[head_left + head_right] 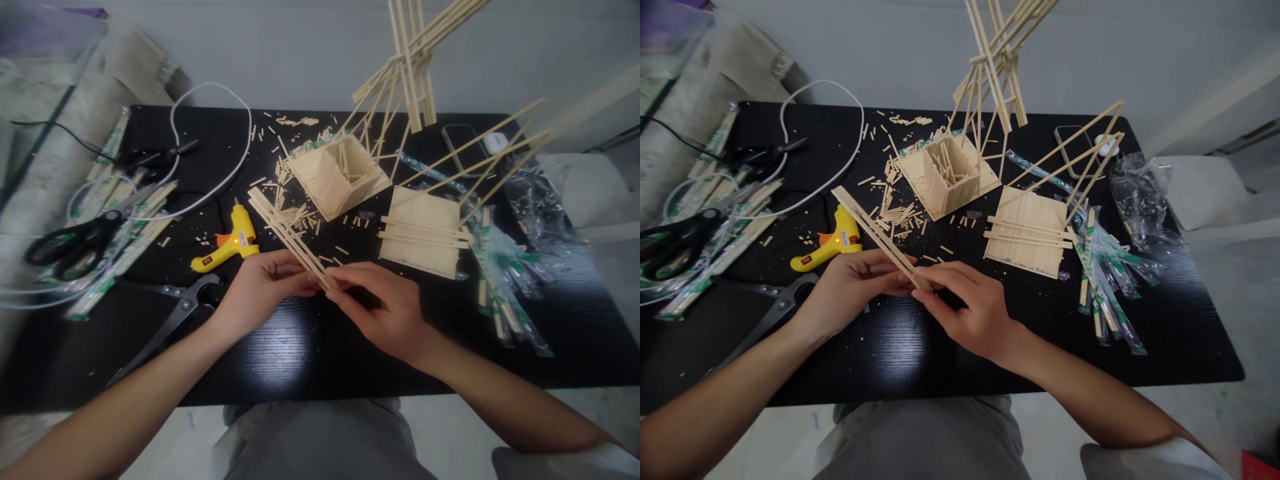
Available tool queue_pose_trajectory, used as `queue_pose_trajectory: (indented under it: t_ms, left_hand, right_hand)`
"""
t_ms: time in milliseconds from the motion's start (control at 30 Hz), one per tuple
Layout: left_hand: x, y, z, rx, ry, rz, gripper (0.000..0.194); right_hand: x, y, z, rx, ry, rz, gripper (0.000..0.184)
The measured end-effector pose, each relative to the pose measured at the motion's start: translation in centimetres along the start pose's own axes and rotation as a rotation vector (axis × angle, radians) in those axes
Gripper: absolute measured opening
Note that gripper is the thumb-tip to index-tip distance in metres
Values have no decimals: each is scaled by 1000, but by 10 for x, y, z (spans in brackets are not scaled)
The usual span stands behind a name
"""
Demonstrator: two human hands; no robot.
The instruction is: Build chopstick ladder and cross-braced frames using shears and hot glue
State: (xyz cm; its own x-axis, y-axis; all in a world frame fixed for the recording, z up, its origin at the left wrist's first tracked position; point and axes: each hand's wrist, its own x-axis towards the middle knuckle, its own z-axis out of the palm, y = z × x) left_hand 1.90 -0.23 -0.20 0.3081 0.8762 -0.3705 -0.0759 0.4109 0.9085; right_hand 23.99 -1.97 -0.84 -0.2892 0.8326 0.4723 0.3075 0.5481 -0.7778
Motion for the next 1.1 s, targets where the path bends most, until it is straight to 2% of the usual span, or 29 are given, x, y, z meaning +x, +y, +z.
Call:
queue_pose_trajectory:
  t_ms: [167,300,1100]
  left_hand:
    - [1,3,1,1,-13,8,26]
    - [0,3,3,-10,-22,0,25]
    - [-2,-1,6,97,-84,15,29]
  right_hand:
    - [2,3,-1,290,-17,389,9]
    - [6,5,-1,471,-69,569,9]
    - [8,12,1,692,-176,736,24]
